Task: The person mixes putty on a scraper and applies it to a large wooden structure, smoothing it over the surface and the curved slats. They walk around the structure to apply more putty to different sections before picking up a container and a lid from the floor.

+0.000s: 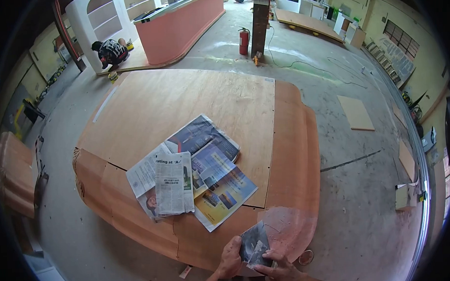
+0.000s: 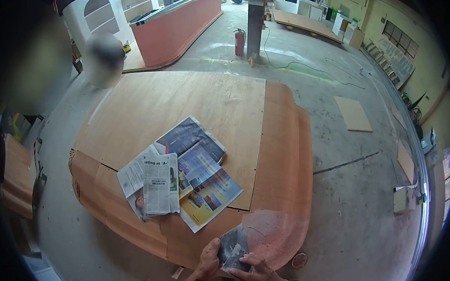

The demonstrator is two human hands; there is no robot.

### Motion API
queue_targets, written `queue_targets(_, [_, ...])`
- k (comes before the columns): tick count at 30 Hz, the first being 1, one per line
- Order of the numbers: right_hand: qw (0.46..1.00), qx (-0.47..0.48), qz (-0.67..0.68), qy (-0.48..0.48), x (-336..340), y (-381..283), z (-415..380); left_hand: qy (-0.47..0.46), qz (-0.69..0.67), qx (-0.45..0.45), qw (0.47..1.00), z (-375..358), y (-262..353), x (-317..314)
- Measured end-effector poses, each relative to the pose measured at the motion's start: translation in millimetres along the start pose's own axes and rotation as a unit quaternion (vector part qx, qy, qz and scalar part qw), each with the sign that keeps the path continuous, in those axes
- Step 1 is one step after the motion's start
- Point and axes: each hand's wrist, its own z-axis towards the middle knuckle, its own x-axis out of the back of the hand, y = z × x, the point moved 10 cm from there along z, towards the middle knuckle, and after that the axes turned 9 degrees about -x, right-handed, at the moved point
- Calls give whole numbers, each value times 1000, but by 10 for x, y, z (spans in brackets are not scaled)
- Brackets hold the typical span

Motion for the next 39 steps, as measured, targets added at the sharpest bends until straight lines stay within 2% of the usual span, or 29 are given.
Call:
queue_targets(4, [1000, -6, 4, 19, -170, 23, -151, 44, -53, -19, 997, -192, -57, 121])
queue_targets(8, [999, 6, 5, 49, -256, -15, -232, 34, -77, -33, 996, -353, -4, 162])
queue_targets(10, [997, -68, -7, 23, -427, 222, -388, 32, -80, -39, 996, -399, 8, 212])
queue_targets(11, [994, -107, -12, 9, -514, 362, -468, 36, -64, -63, 995, -398, 83, 247])
queue_targets(13, [993, -99, -68, 12, -490, 393, -451, 49, -31, -82, 995, -445, 173, 328])
queue_targets(14, [991, -84, -107, 2, -509, 442, -499, 38, 154, -111, 981, -439, 194, 575])
queue_targets(16, [970, -233, -58, -34, -418, 709, -504, -3, 122, -47, 991, -724, 112, 718])
queue_targets(17, [950, -305, -38, -46, -372, 825, -549, -3, -104, -16, 994, -677, 157, 585])
queue_targets(20, [958, -208, -191, -42, -189, 1193, -150, 121, -37, -59, 990, -792, 238, 965])
queue_targets(23, [944, -134, -299, -40, -147, 1497, 306, 121, -10, -57, 991, -971, -13, 1430])
queue_targets(26, [943, -67, -317, -75, -277, 1552, 753, 164, 19, -52, 985, -1156, -85, 1543])
queue_targets(28, [939, -21, -332, -82, -456, 1605, 786, 147, 17, -31, 989, -1256, -188, 1572])
queue_targets(31, [926, -2, -344, -157, -636, 1683, 609, 159, 16, -20, 987, -1399, -392, 1625])
queue_targets(34, [935, -37, -317, -153, -542, 1794, 240, 165, 21, -16, 986, -1453, -527, 1594])
queue_targets(39, [924, -29, -360, -126, -323, 1780, -550, 188, 40, -24, 981, -1558, -628, 1319])
